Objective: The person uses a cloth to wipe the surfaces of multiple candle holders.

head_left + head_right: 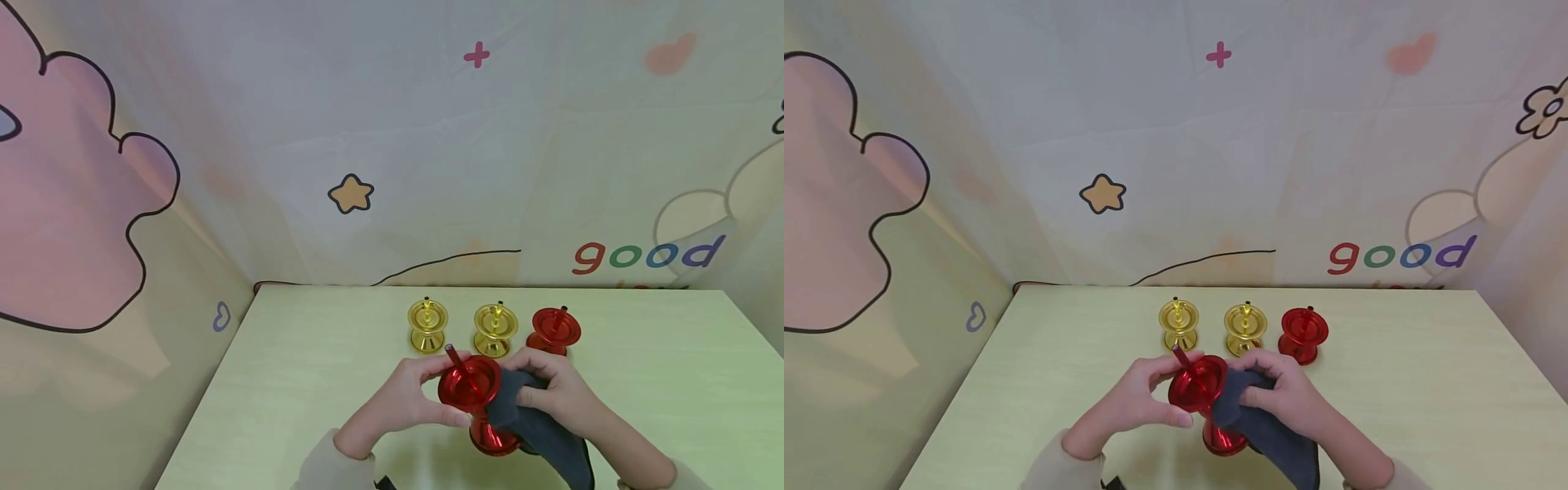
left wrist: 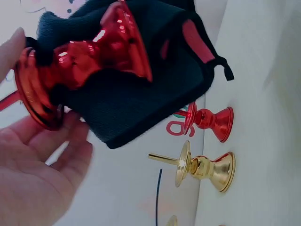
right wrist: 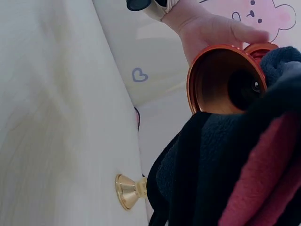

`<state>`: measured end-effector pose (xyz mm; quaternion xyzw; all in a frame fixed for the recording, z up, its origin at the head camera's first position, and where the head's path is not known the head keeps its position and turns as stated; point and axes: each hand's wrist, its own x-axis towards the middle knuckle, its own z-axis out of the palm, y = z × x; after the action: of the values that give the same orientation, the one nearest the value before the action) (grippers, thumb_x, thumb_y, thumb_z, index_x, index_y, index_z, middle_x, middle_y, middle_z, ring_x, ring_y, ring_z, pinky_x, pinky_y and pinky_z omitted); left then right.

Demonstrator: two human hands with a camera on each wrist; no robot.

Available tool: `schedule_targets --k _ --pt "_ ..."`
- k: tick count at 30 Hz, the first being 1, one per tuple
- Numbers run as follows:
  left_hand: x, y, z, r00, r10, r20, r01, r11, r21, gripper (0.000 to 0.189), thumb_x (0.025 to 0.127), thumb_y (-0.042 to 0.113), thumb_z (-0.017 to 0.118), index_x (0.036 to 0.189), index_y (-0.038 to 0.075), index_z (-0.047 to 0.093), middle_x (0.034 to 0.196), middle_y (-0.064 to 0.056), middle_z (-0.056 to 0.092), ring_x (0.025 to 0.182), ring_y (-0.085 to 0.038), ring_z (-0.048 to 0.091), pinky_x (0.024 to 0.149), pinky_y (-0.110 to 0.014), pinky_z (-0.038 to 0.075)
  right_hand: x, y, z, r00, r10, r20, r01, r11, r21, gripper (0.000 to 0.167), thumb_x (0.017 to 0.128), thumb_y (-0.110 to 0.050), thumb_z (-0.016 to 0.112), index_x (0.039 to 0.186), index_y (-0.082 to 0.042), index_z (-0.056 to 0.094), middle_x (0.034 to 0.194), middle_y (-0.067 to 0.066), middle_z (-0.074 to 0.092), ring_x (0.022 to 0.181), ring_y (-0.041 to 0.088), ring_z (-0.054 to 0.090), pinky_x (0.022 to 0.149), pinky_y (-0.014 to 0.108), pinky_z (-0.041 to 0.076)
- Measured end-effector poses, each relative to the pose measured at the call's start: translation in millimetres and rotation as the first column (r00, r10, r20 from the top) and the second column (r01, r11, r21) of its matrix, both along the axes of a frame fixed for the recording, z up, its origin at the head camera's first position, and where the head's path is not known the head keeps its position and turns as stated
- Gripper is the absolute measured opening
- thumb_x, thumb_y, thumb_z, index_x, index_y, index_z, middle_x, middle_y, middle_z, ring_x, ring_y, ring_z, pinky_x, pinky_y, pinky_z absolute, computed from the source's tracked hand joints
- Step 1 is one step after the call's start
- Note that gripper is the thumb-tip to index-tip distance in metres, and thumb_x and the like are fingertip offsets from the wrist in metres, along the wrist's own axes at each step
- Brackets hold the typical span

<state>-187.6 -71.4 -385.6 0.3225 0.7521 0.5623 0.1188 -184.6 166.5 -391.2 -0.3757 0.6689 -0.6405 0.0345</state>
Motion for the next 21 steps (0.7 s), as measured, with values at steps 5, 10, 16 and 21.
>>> schedule_targets --k 5,10,16,21 --pt "-4.1 0.3 -1.8 0.997 0.022 0.079 -0.018 0.999 -0.046 0.059 0.071 0.022 0.073 0.125 0.014 0.05 0.113 0.001 0.061 0.102 -0.002 0.054 0.094 -0.026 0.04 -1.4 -1 -4.9 0.998 0.021 0.067 -0.018 0.999 -0.035 0.041 0.078 0.017 0.047 0.103 -0.014 0.058 0.093 -0.008 0.065 0.074 0.008 0.059 0.061 0.024 0.048" --pt "-6.2 1.5 -5.1 0.986 0.104 0.132 -0.092 0.992 -0.091 0.059 0.071 0.024 0.074 0.124 0.013 0.051 0.109 0.0 0.063 0.098 -0.004 0.055 0.087 -0.022 0.043 -1.2 0 -8.8 0.994 -0.013 0.106 0.017 0.999 -0.037 0.038 0.081 0.013 0.049 0.102 -0.017 0.059 0.09 -0.01 0.064 0.074 0.006 0.058 0.061 0.024 0.048" --pt "-4.9 4.6 -10.3 0.978 0.182 0.1 -0.171 0.98 -0.105 0.052 0.078 0.024 0.066 0.125 0.009 0.05 0.116 -0.005 0.06 0.102 -0.013 0.056 0.085 -0.02 0.045 1.1 -3 -10.2 0.963 -0.229 0.142 0.218 0.972 0.089 0.025 0.082 0.005 0.054 0.096 -0.016 0.059 0.083 -0.012 0.063 0.069 0.007 0.059 0.059 0.025 0.049" --pt "-2.6 10.5 -16.4 0.983 0.183 0.018 -0.182 0.982 -0.053 0.046 0.086 0.024 0.057 0.128 0.009 0.047 0.117 -0.006 0.059 0.103 -0.016 0.057 0.087 -0.019 0.045 4.4 -12 -9.2 0.916 -0.394 0.072 0.379 0.91 0.168 0.02 0.08 0.002 0.059 0.099 -0.001 0.059 0.083 -0.016 0.062 0.069 0.007 0.057 0.057 0.024 0.048"
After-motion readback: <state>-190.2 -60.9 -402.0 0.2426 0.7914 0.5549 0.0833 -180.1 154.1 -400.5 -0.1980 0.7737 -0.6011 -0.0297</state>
